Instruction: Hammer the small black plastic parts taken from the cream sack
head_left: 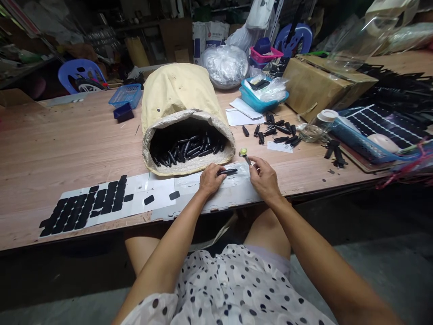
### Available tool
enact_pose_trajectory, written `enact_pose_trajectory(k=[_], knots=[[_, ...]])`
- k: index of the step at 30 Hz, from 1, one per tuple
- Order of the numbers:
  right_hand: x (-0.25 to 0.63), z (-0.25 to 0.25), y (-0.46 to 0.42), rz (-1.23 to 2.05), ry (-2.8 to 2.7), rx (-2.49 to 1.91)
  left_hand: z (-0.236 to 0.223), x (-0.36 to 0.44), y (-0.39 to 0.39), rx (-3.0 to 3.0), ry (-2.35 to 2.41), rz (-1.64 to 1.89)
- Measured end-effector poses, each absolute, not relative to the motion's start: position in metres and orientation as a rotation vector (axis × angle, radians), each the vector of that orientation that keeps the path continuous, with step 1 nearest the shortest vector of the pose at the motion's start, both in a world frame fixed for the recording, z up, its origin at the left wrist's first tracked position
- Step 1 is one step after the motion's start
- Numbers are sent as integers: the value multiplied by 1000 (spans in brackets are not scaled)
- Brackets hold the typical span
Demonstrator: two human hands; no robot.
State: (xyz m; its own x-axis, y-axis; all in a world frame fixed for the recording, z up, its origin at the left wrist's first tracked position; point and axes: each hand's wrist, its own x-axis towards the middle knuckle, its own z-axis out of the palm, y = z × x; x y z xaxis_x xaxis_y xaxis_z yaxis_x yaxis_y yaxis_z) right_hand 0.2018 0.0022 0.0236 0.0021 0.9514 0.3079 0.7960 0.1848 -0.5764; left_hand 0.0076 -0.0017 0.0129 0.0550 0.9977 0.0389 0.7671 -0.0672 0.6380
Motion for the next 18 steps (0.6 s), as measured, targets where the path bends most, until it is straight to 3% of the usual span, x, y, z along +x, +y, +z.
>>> enact_pose_trajectory(k=[18], knots=[[177, 13, -32, 416, -1886, -1334, 7, 10, 0, 1895, 1767, 722]])
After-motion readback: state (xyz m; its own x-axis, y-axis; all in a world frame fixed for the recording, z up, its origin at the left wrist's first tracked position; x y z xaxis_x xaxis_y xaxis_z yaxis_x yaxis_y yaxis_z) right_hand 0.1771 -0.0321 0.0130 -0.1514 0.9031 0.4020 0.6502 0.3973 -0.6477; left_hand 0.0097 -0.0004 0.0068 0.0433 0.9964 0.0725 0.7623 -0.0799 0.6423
